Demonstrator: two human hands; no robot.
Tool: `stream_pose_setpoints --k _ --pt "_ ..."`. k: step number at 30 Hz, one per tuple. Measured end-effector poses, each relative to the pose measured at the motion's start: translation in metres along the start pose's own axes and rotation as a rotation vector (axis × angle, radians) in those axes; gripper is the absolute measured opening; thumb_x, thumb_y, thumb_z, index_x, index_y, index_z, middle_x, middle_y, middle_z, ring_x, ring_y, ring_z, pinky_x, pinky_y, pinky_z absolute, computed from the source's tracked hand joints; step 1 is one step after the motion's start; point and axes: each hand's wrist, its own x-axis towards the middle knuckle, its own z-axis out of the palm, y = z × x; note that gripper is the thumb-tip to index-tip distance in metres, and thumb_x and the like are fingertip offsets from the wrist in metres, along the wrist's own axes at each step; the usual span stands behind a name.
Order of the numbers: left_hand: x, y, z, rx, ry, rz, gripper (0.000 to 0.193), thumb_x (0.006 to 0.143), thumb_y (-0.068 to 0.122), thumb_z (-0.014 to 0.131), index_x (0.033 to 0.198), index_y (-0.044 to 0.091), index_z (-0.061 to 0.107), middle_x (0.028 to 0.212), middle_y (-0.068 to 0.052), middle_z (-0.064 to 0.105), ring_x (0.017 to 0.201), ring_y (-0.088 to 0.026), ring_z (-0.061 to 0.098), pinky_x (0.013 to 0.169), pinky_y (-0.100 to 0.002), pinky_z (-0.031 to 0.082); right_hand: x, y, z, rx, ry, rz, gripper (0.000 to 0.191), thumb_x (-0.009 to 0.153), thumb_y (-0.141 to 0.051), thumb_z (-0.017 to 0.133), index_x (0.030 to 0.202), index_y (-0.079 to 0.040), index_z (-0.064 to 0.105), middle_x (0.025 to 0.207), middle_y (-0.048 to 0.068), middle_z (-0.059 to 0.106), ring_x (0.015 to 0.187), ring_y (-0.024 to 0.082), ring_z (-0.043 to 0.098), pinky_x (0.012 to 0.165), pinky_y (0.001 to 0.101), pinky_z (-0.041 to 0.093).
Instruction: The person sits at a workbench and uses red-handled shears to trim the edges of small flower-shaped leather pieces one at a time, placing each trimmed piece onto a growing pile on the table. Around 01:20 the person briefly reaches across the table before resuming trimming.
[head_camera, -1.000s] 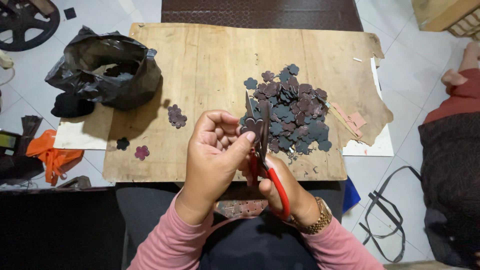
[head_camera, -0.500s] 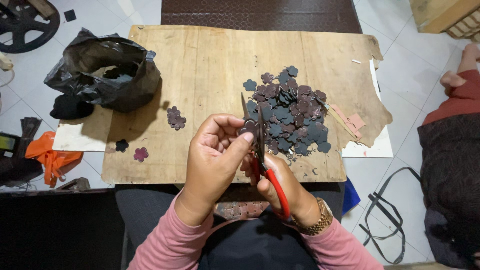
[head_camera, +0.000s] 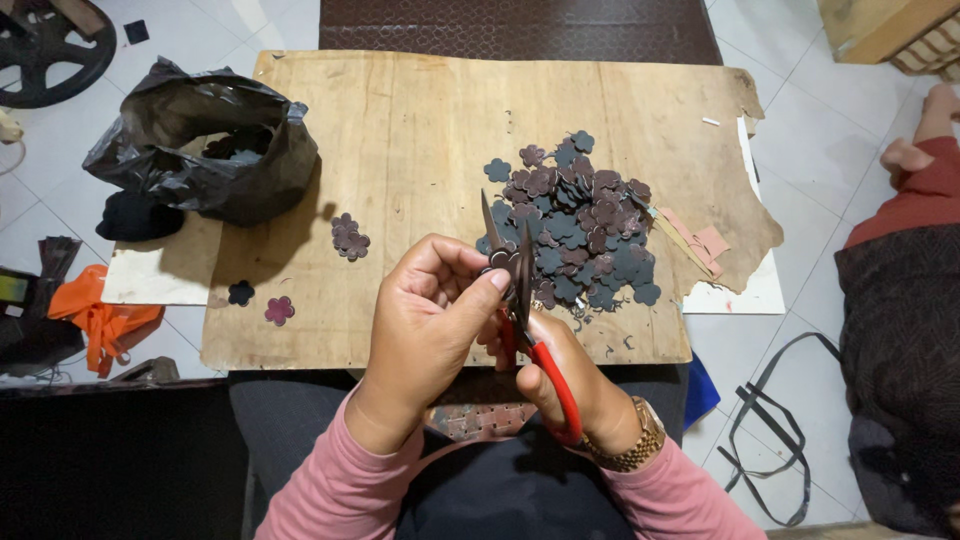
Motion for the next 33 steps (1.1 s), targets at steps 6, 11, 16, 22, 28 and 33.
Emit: stream_pose_setpoints --k 6,11,16,22,28,33 --pt "0.000 -0.001 0.001 -0.032 0.003 -0.050 0.016 0.093 0.001 0.069 0.105 0.003 0.058 0.079 -0.001 0.066 0.060 -0.004 0.058 0.049 -0.019 0.047 0.000 0.003 0.001 -0.012 -0.024 -0.052 0.103 0.084 -0.094 0.045 0.121 0.001 0.057 0.100 0.004 0.057 0.089 0.014 0.053 0.078 0.0285 0.048" --pt "0.000 0.000 0.000 -0.105 -0.078 -0.095 0.013 0.096 0.002 0.067 0.102 0.002 0.055 0.077 -0.005 0.067 0.055 -0.007 0.059 0.045 -0.022 0.047 -0.002 0.003 0.000 0.016 -0.049 -0.075 0.101 0.087 -0.093 0.044 0.122 0.001 0.056 0.105 0.005 0.057 0.095 0.015 0.053 0.085 0.0308 0.049" --pt "0.000 0.003 0.002 -0.110 -0.106 -0.074 0.012 0.096 0.002 0.066 0.102 0.002 0.055 0.079 -0.006 0.067 0.057 -0.010 0.064 0.047 -0.024 0.051 -0.003 -0.002 -0.002 0.023 -0.023 -0.051 0.099 0.088 -0.091 0.044 0.121 0.001 0.055 0.100 0.004 0.053 0.093 0.015 0.049 0.083 0.0296 0.045" --pt "-0.002 0.006 0.006 -0.098 -0.075 -0.042 0.010 0.099 0.004 0.065 0.103 0.002 0.056 0.080 -0.005 0.067 0.056 -0.009 0.061 0.045 -0.023 0.049 -0.004 -0.007 0.001 0.062 -0.004 -0.032 0.103 0.084 -0.092 0.047 0.126 0.002 0.054 0.102 0.004 0.055 0.093 0.015 0.050 0.083 0.0299 0.046" --pt "-0.001 0.001 0.005 -0.092 -0.115 -0.060 0.010 0.099 0.003 0.064 0.106 0.001 0.057 0.080 -0.005 0.066 0.059 -0.008 0.061 0.049 -0.022 0.049 -0.003 0.003 -0.001 0.056 0.000 -0.054 0.101 0.085 -0.092 0.047 0.122 0.001 0.056 0.101 0.003 0.054 0.093 0.014 0.050 0.083 0.0293 0.045" --pt "-0.001 -0.001 0.001 -0.087 -0.138 -0.059 0.009 0.099 0.001 0.064 0.104 0.001 0.056 0.079 -0.006 0.067 0.060 -0.010 0.063 0.051 -0.025 0.052 -0.004 0.010 -0.003 0.067 -0.014 -0.062 0.099 0.087 -0.091 0.047 0.120 0.001 0.056 0.101 0.004 0.052 0.092 0.014 0.048 0.083 0.0296 0.044"
